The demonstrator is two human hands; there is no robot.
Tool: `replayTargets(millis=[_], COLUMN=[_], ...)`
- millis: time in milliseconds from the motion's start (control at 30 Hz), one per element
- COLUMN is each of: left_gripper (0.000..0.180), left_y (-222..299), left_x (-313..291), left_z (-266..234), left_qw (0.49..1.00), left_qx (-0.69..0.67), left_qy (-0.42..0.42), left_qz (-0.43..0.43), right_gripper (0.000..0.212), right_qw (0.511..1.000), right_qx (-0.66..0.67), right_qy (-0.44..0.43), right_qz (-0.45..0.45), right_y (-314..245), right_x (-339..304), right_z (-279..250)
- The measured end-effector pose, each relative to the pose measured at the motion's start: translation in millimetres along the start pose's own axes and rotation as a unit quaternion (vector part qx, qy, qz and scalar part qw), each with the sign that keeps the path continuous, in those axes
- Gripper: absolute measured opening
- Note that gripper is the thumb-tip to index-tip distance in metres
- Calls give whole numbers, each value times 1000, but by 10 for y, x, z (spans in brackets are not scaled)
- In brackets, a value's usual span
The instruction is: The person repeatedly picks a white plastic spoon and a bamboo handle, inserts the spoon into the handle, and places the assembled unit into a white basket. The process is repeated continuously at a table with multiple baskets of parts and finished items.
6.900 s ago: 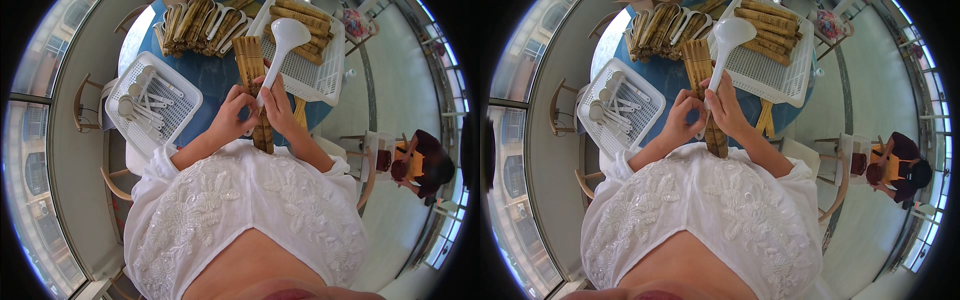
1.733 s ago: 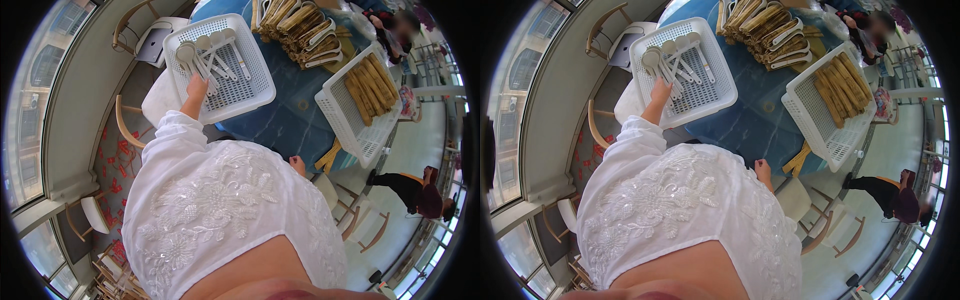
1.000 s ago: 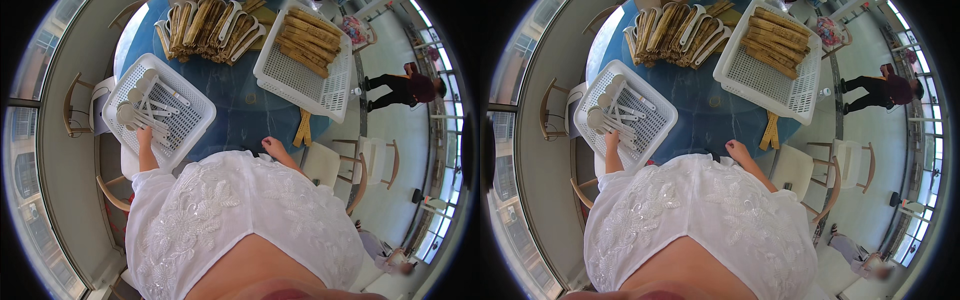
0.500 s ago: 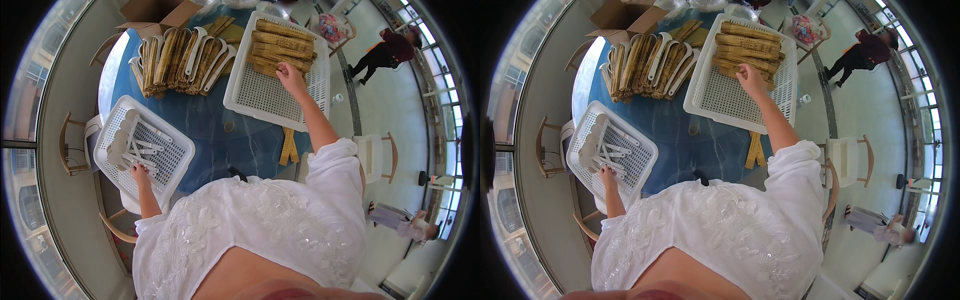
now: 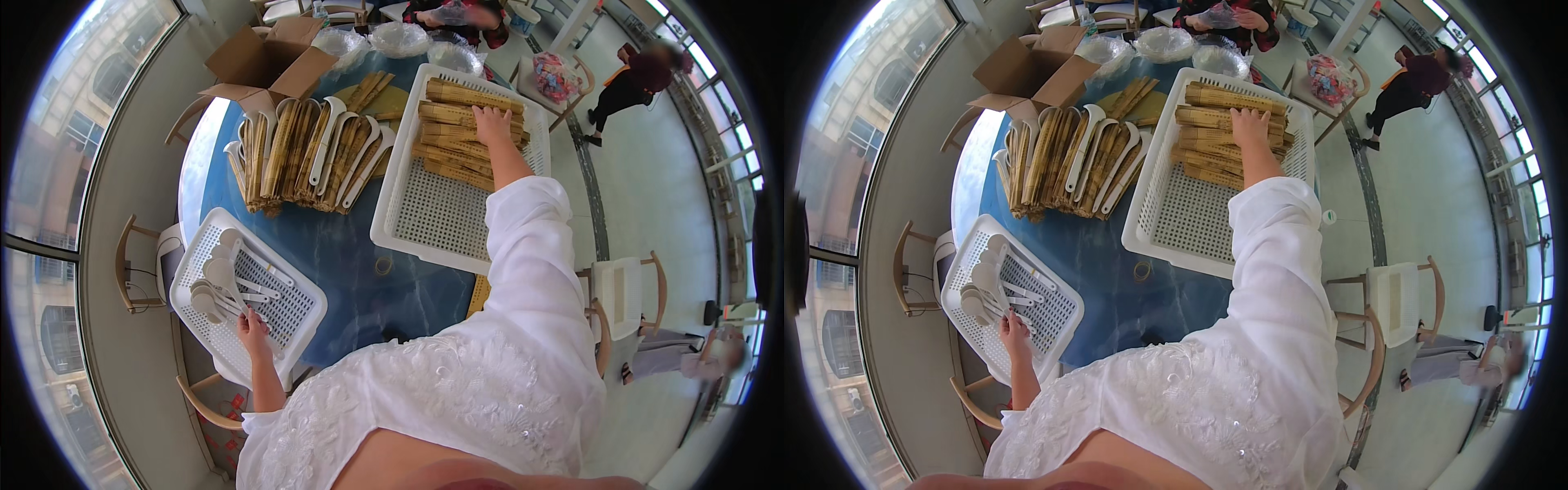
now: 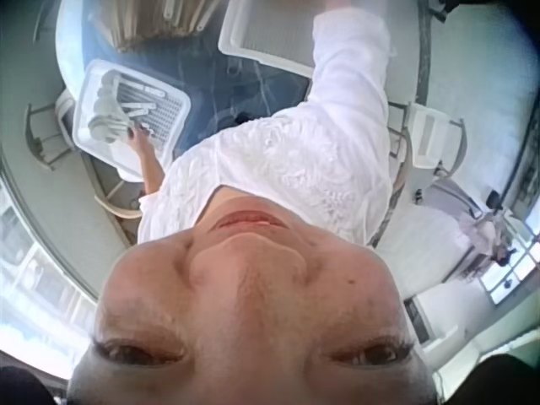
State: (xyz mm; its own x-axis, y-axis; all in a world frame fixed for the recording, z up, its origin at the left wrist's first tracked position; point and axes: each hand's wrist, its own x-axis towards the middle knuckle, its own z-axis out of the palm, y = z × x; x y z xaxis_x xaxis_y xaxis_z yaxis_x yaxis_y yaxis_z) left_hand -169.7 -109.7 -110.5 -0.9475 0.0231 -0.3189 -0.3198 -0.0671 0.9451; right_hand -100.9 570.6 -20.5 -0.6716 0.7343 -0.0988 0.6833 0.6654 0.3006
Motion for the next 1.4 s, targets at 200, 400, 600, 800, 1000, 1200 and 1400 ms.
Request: replayTargets(millis=[200, 400, 600, 800, 1000, 1200, 1400], left_gripper=[13, 12, 10, 19, 24, 29, 27], left_y=[21, 87, 217, 307, 570, 903, 927], left_x=[-59, -37, -134, -212, -481, -897, -1135], left_z=[17, 55, 175, 233, 588, 871, 967], left_qw=[1000, 999, 997, 988, 966, 921, 904], left_qx=[-21, -17, -24, -52, -91, -119, -115], left_qy=[-18, -48, -77, -144, -243, -370, -413], left_qz=[-13, 2, 7, 3, 9, 26, 6], right_gripper=[55, 59, 71, 52, 42, 43, 62], right_qw=[1000, 997, 960, 697, 529, 515, 551], right_qx=[-15, 56, 265, 701, 822, 829, 813], right_qy=[2, -35, -62, -135, -187, -194, -128], right_qz=[11, 37, 66, -69, -98, -100, -137], right_y=[-52, -10, 49, -346, -921, -1494, -1876], right_x=[-40, -386, -1027, -2057, -2982, -3560, -3858], right_z=[-36, -218, -241, -459, -698, -784, -681])
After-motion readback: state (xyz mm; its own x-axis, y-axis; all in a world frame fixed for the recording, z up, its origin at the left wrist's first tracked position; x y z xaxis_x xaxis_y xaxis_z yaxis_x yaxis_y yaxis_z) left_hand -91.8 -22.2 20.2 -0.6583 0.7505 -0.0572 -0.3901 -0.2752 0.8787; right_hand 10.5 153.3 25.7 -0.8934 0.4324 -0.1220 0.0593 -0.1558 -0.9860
